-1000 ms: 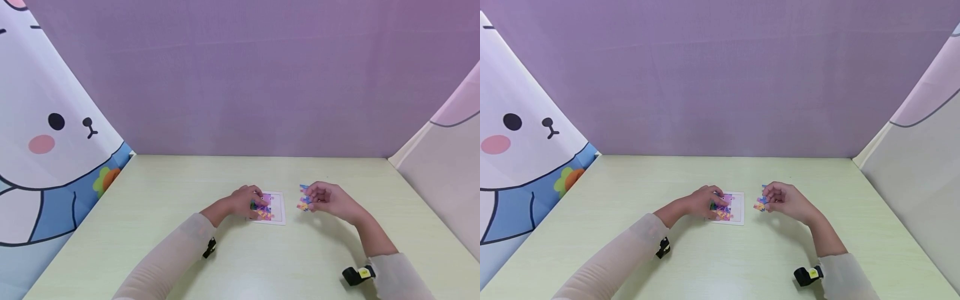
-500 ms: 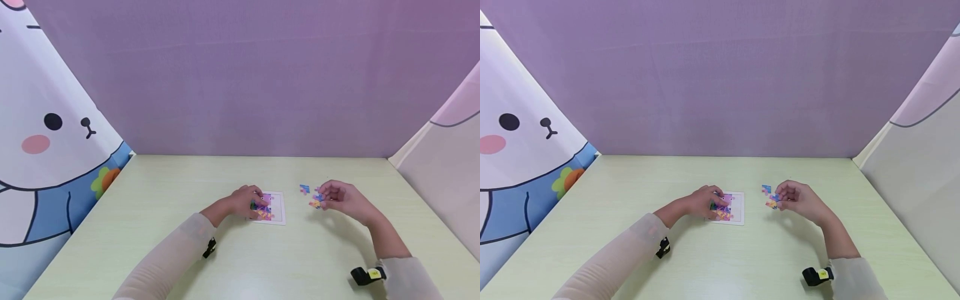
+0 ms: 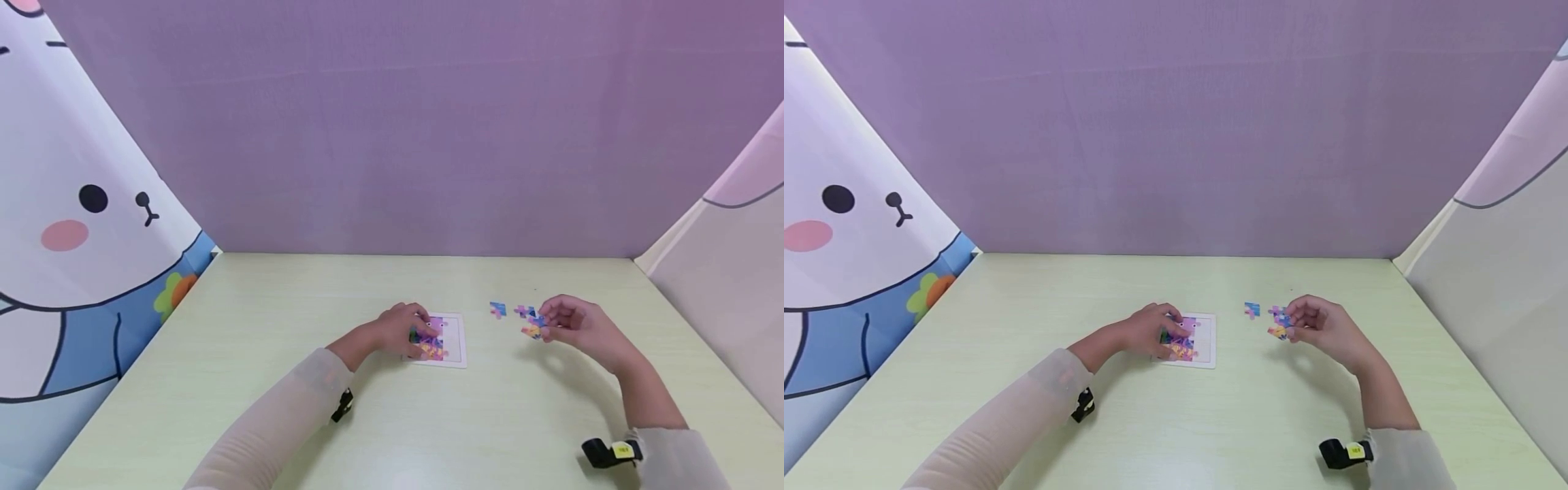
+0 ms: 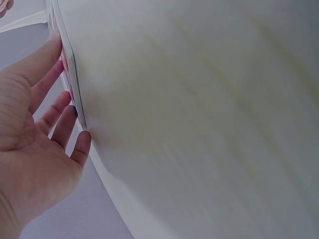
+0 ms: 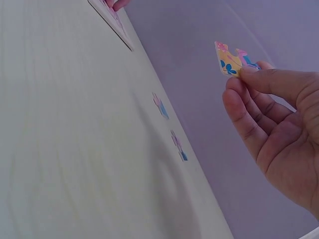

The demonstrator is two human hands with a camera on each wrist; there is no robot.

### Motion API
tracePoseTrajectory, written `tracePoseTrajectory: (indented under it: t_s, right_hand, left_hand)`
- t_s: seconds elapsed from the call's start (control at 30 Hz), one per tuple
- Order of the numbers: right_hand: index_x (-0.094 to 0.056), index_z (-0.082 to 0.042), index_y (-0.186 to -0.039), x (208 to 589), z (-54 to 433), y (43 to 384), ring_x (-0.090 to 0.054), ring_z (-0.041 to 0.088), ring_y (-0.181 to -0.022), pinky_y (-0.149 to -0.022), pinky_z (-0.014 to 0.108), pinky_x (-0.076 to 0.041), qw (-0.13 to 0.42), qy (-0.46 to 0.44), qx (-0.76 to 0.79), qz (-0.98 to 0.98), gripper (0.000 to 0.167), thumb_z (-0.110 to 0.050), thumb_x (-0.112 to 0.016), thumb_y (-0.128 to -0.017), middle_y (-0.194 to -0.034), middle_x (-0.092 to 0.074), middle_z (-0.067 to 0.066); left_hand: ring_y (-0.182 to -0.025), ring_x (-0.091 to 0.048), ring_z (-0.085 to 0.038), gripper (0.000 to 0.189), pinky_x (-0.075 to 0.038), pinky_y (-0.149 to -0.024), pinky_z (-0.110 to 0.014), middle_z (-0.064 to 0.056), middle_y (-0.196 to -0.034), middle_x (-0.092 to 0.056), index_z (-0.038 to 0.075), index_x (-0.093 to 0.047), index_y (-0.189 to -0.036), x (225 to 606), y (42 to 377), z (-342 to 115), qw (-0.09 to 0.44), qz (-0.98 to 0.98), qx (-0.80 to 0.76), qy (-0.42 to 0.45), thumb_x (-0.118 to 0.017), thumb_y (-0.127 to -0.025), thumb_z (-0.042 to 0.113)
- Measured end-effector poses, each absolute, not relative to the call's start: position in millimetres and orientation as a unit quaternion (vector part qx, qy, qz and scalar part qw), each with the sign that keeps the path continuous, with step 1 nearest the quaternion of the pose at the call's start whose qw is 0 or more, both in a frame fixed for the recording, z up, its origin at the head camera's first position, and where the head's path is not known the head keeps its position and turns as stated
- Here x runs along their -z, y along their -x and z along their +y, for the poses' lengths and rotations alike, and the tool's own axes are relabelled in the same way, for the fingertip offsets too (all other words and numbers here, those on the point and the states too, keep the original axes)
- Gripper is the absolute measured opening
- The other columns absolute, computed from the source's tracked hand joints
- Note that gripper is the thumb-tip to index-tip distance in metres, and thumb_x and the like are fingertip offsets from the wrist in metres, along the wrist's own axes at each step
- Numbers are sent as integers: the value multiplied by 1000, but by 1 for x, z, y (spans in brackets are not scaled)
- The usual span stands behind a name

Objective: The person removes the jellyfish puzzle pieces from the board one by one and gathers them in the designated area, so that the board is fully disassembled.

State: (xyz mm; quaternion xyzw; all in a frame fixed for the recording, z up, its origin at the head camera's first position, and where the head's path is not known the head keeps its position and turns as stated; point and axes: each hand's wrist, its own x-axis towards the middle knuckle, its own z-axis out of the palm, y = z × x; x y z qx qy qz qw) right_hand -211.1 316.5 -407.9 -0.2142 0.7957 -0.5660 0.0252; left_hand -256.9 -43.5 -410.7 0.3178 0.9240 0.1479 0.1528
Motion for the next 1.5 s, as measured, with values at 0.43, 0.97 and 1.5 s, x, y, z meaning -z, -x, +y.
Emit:
tracePoseTrajectory:
  t_s: [0.43,0.97,1.5]
  right_hand:
    - [-54,10,-115,416,335,210,-66,20,-79,-72,29,-56,-14,187,560,807,29,5,-66,-89,-93,-66,10]
    - [-52,16,-117,428,356,214,-66,13,-83,-75,29,-56,-29,168,587,791,28,10,-59,-91,-96,-63,6]
    - [-48,17,-124,434,371,234,-66,13,-83,-74,30,-57,14,112,541,833,32,7,-56,-94,-98,-60,11]
  left_hand:
    - [-129,-38,-23,48,-33,-105,-42,3,-138,-46,27,-64,-131,410,256,-44,153,924,-145,-318,-77,-85,28]
    - [-130,-37,-23,48,-32,-106,-42,3,-139,-45,28,-63,-132,410,256,-45,155,924,-145,-317,-76,-86,30]
    - [-127,-38,-20,46,-33,-105,-40,4,-137,-47,29,-64,-130,409,255,-46,154,925,-145,-317,-77,-85,30]
